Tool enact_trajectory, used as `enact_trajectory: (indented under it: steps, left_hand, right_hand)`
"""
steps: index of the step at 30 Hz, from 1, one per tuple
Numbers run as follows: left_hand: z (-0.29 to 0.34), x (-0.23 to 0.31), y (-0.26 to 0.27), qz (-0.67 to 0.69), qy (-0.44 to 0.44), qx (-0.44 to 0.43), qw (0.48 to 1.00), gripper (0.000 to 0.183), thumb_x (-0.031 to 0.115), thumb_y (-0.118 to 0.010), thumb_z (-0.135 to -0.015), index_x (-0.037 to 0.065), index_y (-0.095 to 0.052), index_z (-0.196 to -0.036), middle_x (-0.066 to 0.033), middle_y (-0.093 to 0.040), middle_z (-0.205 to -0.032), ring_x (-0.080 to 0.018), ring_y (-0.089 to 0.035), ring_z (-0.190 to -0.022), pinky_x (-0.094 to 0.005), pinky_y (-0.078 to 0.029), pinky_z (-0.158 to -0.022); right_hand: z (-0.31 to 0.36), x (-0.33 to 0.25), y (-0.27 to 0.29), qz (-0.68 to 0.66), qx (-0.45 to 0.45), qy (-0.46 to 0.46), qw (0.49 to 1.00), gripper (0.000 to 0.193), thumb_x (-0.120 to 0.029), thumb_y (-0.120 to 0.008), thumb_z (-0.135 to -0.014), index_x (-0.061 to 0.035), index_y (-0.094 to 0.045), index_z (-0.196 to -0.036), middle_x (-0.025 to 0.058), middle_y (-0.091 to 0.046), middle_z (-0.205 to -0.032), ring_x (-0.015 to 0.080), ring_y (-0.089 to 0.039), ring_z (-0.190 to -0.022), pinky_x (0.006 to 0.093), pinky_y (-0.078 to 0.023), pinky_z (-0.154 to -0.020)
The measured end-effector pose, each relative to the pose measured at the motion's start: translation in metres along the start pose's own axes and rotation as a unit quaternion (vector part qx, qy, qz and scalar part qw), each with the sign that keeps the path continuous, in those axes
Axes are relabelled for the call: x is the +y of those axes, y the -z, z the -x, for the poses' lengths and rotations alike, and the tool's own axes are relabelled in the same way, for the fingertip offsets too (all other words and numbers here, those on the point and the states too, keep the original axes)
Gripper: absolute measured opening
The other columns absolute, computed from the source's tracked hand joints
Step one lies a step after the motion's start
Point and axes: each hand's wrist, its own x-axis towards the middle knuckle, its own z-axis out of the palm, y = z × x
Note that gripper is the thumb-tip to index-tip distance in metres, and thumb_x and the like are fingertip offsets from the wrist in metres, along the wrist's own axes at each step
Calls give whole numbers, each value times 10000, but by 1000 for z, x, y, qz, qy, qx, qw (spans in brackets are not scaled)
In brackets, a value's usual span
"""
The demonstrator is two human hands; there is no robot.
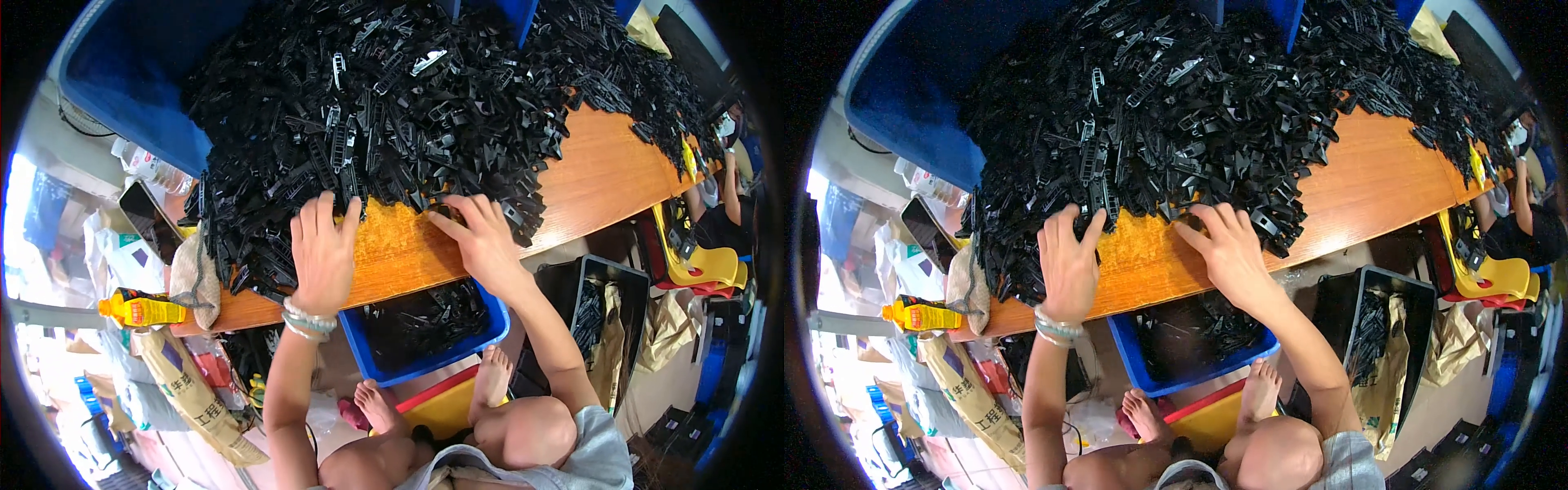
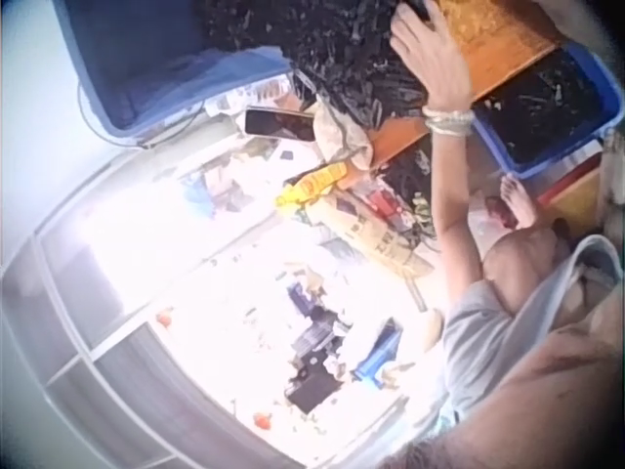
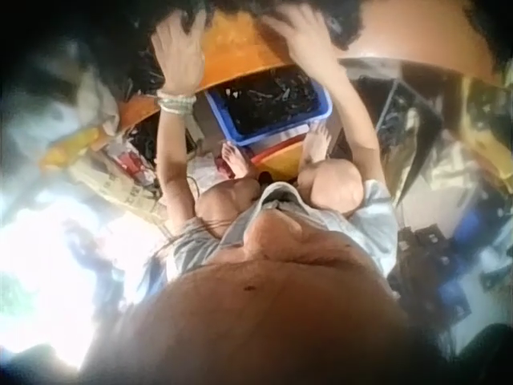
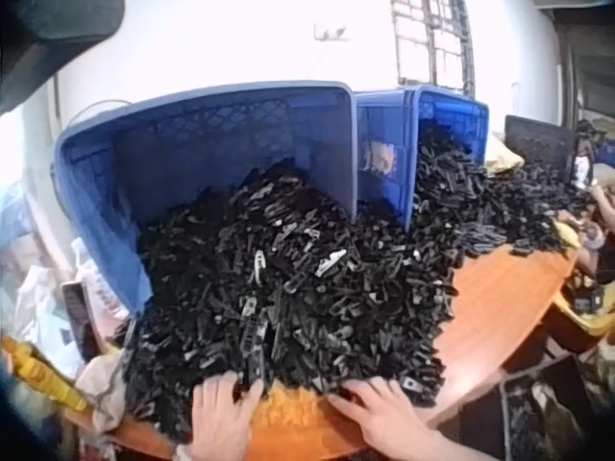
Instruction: The person assembles plastic components by hand and places the finished pieces into a blue container.
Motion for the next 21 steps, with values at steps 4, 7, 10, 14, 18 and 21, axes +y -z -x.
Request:
enact_trajectory:
  steps: [4,7,10,14,18,21]
  left_hand:
    - [-13,-6,-4,-29,-88,-4,996,382,53,-584,-795,-38,-593,-1166,-171,-571,-1138,-294,-533,-1053,-388,-445,-842]
    - [7,14,-7,35,-139,84,986,337,71,-601,-786,-89,-601,-1083,-161,-594,-1074,-285,-558,-999,-373,-463,-782]
    - [29,49,-7,57,-160,71,983,284,103,-631,-777,-79,-626,-995,-152,-590,-1025,-278,-567,-947,-364,-470,-751]
    - [45,62,-16,119,-129,10,984,288,114,-730,-808,-36,-639,-1036,-129,-602,-1027,-278,-581,-934,-390,-491,-752]
    - [48,69,-19,156,-109,65,980,276,92,-735,-803,-23,-656,-1040,-127,-616,-1004,-279,-602,-915,-374,-508,-741]
    - [61,65,-19,163,-112,61,978,294,76,-721,-807,-47,-646,-1064,-136,-618,-1029,-279,-604,-929,-365,-516,-745]
  right_hand:
    - [0,10,-9,1,24,22,999,258,-34,-664,-760,-53,-687,-1017,65,-590,-1161,255,-522,-1039,367,-398,-817]
    - [4,13,-11,-16,14,22,1000,251,-73,-696,-751,-50,-681,-1000,58,-593,-1153,248,-521,-1047,370,-398,-806]
    - [9,9,-12,-34,16,7,999,241,-69,-668,-751,-34,-671,-990,73,-598,-1116,246,-532,-1022,371,-401,-817]
    - [18,2,-8,-43,10,-22,999,262,-39,-694,-776,-23,-664,-1036,82,-612,-1064,272,-563,-959,358,-437,-804]
    - [27,12,-15,-86,36,-13,996,300,-12,-701,-768,-2,-651,-1064,103,-611,-1033,291,-578,-931,364,-474,-795]
    - [31,10,-16,-146,40,-30,988,329,-3,-719,-752,5,-643,-1072,114,-606,-1019,296,-585,-912,374,-496,-777]
